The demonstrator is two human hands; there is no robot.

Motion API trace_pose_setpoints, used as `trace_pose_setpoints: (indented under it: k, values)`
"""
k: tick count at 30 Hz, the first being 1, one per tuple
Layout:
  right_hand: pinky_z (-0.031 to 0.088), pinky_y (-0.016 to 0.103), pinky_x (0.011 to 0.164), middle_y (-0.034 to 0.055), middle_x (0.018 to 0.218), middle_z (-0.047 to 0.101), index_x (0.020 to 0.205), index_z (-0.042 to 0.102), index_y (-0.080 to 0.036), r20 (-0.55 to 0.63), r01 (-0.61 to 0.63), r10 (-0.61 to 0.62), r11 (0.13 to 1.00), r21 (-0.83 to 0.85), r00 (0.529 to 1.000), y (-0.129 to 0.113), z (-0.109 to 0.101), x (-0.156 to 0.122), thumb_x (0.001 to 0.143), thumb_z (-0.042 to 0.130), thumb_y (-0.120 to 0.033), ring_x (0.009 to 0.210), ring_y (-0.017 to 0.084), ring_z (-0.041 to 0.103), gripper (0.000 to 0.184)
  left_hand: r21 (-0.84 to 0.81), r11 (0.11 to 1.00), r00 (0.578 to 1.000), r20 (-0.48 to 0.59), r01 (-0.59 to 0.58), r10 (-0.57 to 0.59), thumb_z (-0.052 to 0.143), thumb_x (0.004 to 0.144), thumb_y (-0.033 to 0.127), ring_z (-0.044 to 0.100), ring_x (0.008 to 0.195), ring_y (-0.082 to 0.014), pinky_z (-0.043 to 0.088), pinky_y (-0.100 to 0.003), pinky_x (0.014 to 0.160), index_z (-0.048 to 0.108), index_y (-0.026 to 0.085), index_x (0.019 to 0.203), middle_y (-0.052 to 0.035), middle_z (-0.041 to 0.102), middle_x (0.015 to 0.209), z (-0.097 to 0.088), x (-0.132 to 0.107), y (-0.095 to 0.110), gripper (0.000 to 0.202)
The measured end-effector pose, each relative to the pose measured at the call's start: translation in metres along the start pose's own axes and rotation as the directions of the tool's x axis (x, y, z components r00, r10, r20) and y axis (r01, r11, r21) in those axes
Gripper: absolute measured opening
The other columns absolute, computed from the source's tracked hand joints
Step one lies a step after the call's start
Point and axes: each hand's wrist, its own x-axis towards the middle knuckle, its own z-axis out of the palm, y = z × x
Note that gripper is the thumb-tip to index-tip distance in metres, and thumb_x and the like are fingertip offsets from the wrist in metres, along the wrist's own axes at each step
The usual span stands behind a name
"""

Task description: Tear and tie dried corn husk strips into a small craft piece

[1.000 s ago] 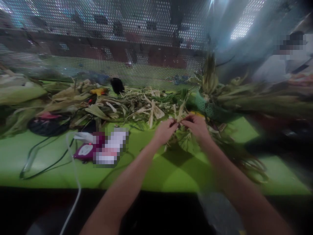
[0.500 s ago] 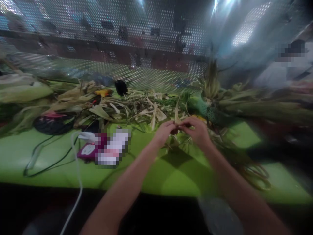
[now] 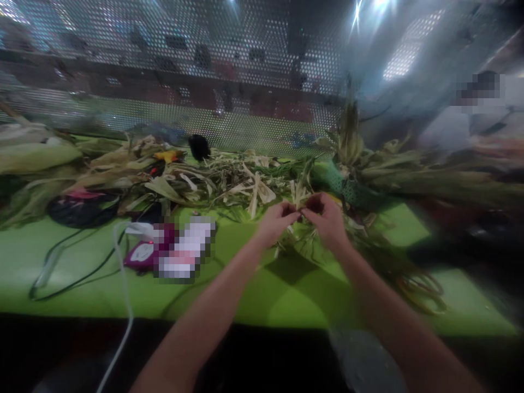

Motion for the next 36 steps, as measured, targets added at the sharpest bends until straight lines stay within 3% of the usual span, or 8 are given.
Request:
trace_pose_setpoints:
  k: [4, 10, 13, 20, 27, 31, 33, 36]
  values:
    - [0.050, 0.030, 0.067, 0.0005, 0.078, 0.067, 0.085, 0.068, -0.021, 0.113, -0.017, 0.007, 0.996, 0.088, 0.994, 0.005, -0.003, 0.003, 0.075, 0.073, -0.032, 0.072, 0.016, 0.060, 0.016, 0.035, 0.999, 1.000, -0.021, 0.021, -0.020, 0.061, 0.077, 0.027, 0.053, 0.067, -0.0113, 0.040, -0.025, 0.068, 0.061, 0.015, 0.077, -0.0003, 0.063, 0.070, -0.003, 0.001, 0.001, 0.012]
    - [0.050, 0.032, 0.072, 0.0040, 0.083, 0.070, 0.083, 0.074, -0.023, 0.156, 0.252, -0.236, 0.964, -0.086, 0.959, 0.001, -0.009, 0.005, 0.080, 0.074, -0.032, 0.080, 0.019, 0.063, 0.009, -0.099, 0.991, 0.993, -0.054, 0.095, -0.101, 0.062, 0.074, 0.026, 0.052, 0.062, -0.0099, 0.038, -0.024, 0.064, 0.058, 0.016, 0.071, 0.0008, 0.058, 0.064, -0.006, -0.002, 0.005, 0.012]
    - [0.050, 0.032, 0.072, 0.0030, 0.082, 0.070, 0.083, 0.073, -0.023, 0.165, 0.294, -0.272, 0.947, -0.126, 0.948, 0.001, -0.009, 0.005, 0.081, 0.073, -0.028, 0.078, 0.018, 0.063, 0.005, -0.204, 0.970, 0.988, -0.053, 0.132, -0.145, 0.063, 0.071, 0.023, 0.057, 0.068, -0.0107, 0.042, -0.024, 0.069, 0.058, 0.016, 0.073, 0.0006, 0.061, 0.069, -0.005, -0.002, 0.004, 0.009]
    - [0.048, 0.030, 0.067, 0.0024, 0.076, 0.067, 0.078, 0.069, -0.020, 0.125, 0.119, -0.099, 0.979, -0.164, 0.987, 0.006, -0.006, 0.005, 0.081, 0.069, -0.031, 0.072, 0.017, 0.061, 0.011, -0.087, 0.996, 1.000, -0.029, 0.006, -0.009, 0.062, 0.076, 0.026, 0.057, 0.072, -0.0115, 0.042, -0.024, 0.072, 0.062, 0.016, 0.078, 0.0000, 0.064, 0.073, 0.000, -0.002, 0.003, 0.010]
    - [0.049, 0.029, 0.066, 0.0006, 0.072, 0.065, 0.075, 0.064, -0.021, 0.062, 0.052, -0.047, 0.995, -0.083, 0.997, 0.001, -0.005, 0.004, 0.075, 0.069, -0.027, 0.067, 0.015, 0.058, 0.008, 0.138, 0.987, 0.997, 0.001, -0.082, 0.083, 0.060, 0.081, 0.031, 0.056, 0.077, -0.0134, 0.043, -0.026, 0.075, 0.062, 0.016, 0.081, -0.0015, 0.063, 0.080, 0.001, -0.004, 0.004, 0.015]
    - [0.050, 0.028, 0.063, -0.0008, 0.072, 0.065, 0.090, 0.065, -0.021, 0.130, -0.103, 0.086, 0.986, 0.131, 0.988, 0.007, -0.005, 0.007, 0.067, 0.077, -0.033, 0.067, 0.015, 0.060, 0.028, 0.366, 0.922, 0.992, 0.029, -0.126, 0.124, 0.055, 0.085, 0.031, 0.052, 0.072, -0.0134, 0.039, -0.025, 0.069, 0.062, 0.017, 0.078, -0.0004, 0.061, 0.075, -0.006, -0.003, 0.004, 0.018]
    - [0.050, 0.028, 0.064, -0.0005, 0.072, 0.065, 0.086, 0.067, -0.020, 0.187, -0.135, 0.104, 0.977, 0.166, 0.977, 0.009, -0.005, 0.009, 0.065, 0.078, -0.034, 0.067, 0.015, 0.060, 0.028, 0.432, 0.886, 0.985, 0.035, -0.168, 0.169, 0.056, 0.084, 0.032, 0.051, 0.071, -0.0132, 0.038, -0.025, 0.067, 0.063, 0.017, 0.077, 0.0001, 0.060, 0.073, -0.009, -0.003, 0.005, 0.018]
    - [0.050, 0.029, 0.063, -0.0001, 0.069, 0.064, 0.072, 0.066, -0.020, 0.193, -0.148, 0.115, 0.974, 0.169, 0.975, 0.009, -0.005, 0.008, 0.065, 0.078, -0.037, 0.064, 0.014, 0.057, 0.022, 0.337, 0.926, 0.983, -0.005, -0.172, 0.184, 0.060, 0.082, 0.033, 0.051, 0.070, -0.0122, 0.038, -0.024, 0.066, 0.065, 0.016, 0.078, 0.0003, 0.060, 0.073, -0.009, -0.003, 0.005, 0.018]
